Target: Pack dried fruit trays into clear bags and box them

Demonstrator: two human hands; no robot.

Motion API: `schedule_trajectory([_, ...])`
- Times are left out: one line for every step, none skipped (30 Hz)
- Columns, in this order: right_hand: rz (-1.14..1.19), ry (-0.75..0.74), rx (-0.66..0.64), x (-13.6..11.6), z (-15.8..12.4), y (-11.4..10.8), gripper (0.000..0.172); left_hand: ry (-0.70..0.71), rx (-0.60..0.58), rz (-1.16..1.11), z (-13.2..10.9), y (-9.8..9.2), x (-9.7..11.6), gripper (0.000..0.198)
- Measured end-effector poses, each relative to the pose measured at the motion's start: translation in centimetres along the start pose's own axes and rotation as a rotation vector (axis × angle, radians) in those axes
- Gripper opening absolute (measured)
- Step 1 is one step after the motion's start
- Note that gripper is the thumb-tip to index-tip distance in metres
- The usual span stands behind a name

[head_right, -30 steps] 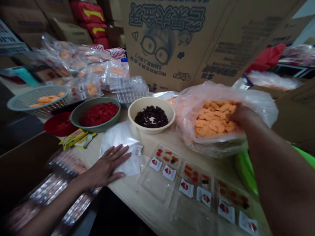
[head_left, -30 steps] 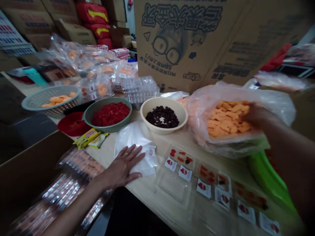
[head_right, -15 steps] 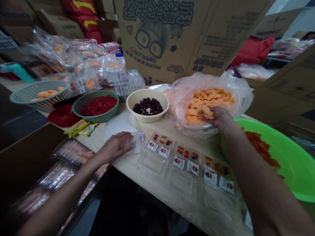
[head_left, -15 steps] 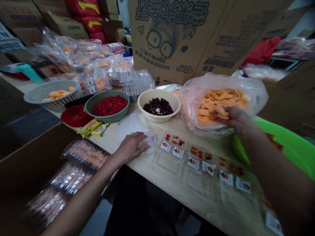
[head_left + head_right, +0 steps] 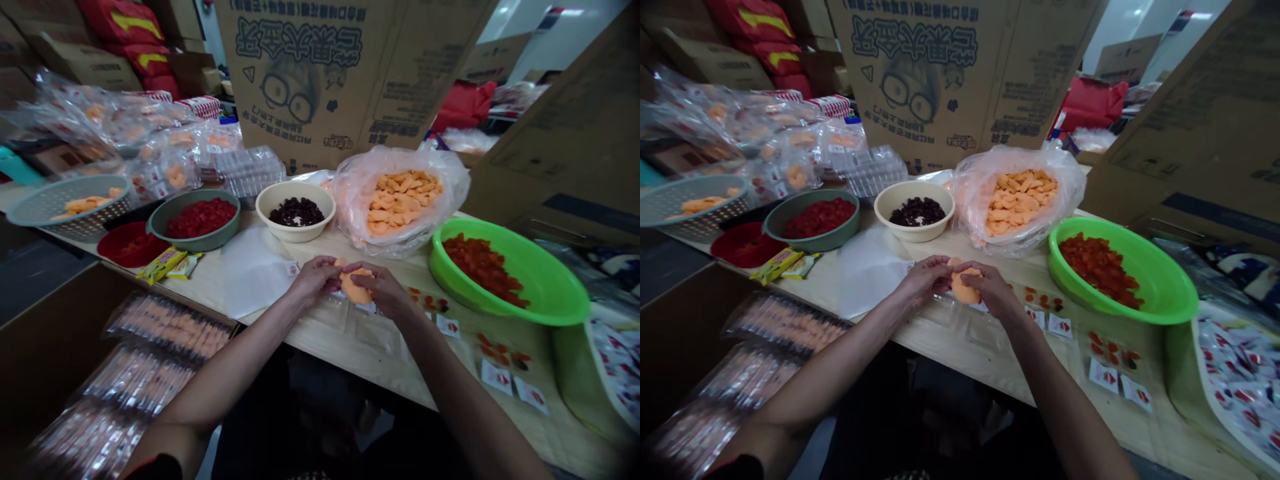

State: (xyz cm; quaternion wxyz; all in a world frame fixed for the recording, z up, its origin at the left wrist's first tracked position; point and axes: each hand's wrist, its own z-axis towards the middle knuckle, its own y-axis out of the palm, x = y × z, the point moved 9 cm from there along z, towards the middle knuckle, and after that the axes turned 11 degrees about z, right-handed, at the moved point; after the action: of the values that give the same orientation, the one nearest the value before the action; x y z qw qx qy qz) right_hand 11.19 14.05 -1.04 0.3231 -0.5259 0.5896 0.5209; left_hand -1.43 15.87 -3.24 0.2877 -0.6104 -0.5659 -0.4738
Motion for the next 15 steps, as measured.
schedule_trajectory([0.005, -0.004, 0.004, 0.1, -0.3, -0.1, 0.031, 0.023, 0.016, 0.015, 0.0, -0.3, 0.1, 0.025])
schedule_trajectory([0.021, -0.008, 0.017, 0.1, -0.5, -0.4, 0.031, 0.053, 0.031, 0.027, 0.0, -0.6, 0.2, 0.022])
schedule_trajectory([0.048, -0.007, 0.041, 0.2, -0.8, -0.8, 0.031, 0.083, 0.051, 0.034, -0.2, -1.2, 0.5, 0.020])
schedule_trajectory([0.085, -0.007, 0.075, 0.3, -1.0, -1.3, 0.031, 0.105, 0.068, 0.039, -0.4, -1.8, 0.7, 0.021])
schedule_trajectory([0.125, -0.007, 0.117, 0.3, -1.3, -1.9, 0.032, 0.119, 0.072, 0.044, -0.8, -2.6, 0.8, 0.025])
schedule_trajectory([0.161, -0.003, 0.157, 0.4, -1.7, -2.5, 0.034, 0.127, 0.063, 0.057, -1.2, -3.3, 1.0, 0.030])
schedule_trajectory([0.188, 0.008, 0.192, 0.6, -2.2, -3.2, 0.035, 0.133, 0.041, 0.081, -1.8, -3.9, 1.1, 0.035])
schedule_trajectory([0.207, 0.022, 0.217, 0.8, -2.7, -3.7, 0.036, 0.151, 0.019, 0.124, -2.5, -4.6, 1.3, 0.038])
schedule_trajectory([0.221, 0.034, 0.238, 1.0, -3.2, -4.2, 0.036, 0.181, 0.000, 0.188, -3.3, -5.2, 1.6, 0.038])
schedule_trajectory([0.231, 0.040, 0.253, 1.1, -3.7, -4.6, 0.036, 0.228, -0.009, 0.270, -4.1, -5.8, 1.9, 0.035])
schedule_trajectory([0.240, 0.044, 0.263, 1.3, -4.2, -4.9, 0.036, 0.293, -0.005, 0.373, -4.9, -6.2, 2.3, 0.029])
schedule_trajectory([0.250, 0.043, 0.272, 1.5, -4.7, -5.1, 0.037, 0.375, 0.011, 0.492, -5.6, -6.4, 2.7, 0.023])
schedule_trajectory([0.259, 0.038, 0.280, 1.7, -5.0, -5.2, 0.037, 0.470, 0.031, 0.617, -6.3, -6.4, 3.1, 0.018])
schedule_trajectory([0.265, 0.031, 0.288, 1.9, -5.4, -5.2, 0.038, 0.571, 0.053, 0.736, -6.9, -6.1, 3.3, 0.014])
schedule_trajectory([0.266, 0.027, 0.296, 2.2, -5.6, -5.1, 0.038, 0.670, 0.071, 0.837, -7.4, -5.7, 3.3, 0.011])
